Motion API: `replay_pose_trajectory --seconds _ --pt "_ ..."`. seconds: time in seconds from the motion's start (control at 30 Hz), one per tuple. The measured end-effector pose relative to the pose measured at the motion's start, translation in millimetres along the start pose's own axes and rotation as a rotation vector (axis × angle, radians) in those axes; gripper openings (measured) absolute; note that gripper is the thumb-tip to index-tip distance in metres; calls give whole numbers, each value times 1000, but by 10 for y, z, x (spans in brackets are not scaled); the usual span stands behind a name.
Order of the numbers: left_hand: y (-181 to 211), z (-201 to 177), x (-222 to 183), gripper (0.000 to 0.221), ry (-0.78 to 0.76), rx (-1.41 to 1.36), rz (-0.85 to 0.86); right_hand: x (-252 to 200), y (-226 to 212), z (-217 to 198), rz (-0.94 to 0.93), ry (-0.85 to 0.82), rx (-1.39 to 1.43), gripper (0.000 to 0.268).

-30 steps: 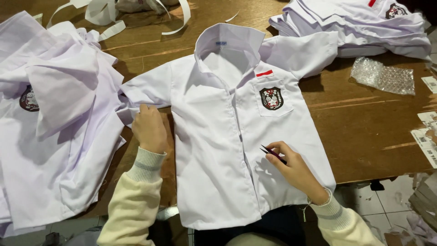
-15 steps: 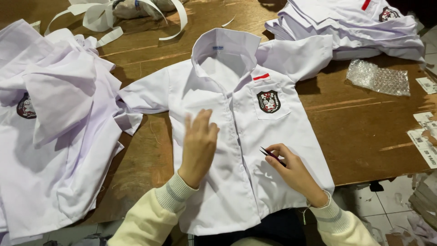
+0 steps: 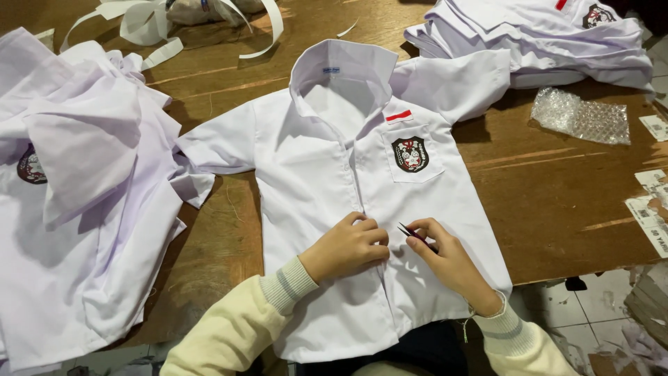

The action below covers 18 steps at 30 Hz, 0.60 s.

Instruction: Trimming loose threads from a white shirt using small snips as part of quality control

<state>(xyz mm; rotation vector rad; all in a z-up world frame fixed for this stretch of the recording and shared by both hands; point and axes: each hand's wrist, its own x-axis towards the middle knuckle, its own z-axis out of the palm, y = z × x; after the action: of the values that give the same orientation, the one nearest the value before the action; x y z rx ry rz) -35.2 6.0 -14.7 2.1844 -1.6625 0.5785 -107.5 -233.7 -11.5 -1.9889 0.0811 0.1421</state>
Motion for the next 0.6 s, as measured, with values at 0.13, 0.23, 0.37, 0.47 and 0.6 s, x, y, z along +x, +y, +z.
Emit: replay_pose_trajectory --seconds 0.13,0.23,0.37,0.47,0.6 --pt "-43 -2 2 18 115 -44 22 -9 -3 -19 3 14 47 30" --pt "-90 -64 -4 18 130 -20 27 -28 -70 -51 -42 25 35 31" --pt "-112 -26 -65 22 127 -19 14 -52 -152 -53 -38 25 53 32" --pt "-125 -61 -81 17 69 -81 -8 -46 -128 -42 -34 17 52 33" --pt "-106 -175 -45 14 56 -241 -70 -37 -105 -37 -42 23 58 32"
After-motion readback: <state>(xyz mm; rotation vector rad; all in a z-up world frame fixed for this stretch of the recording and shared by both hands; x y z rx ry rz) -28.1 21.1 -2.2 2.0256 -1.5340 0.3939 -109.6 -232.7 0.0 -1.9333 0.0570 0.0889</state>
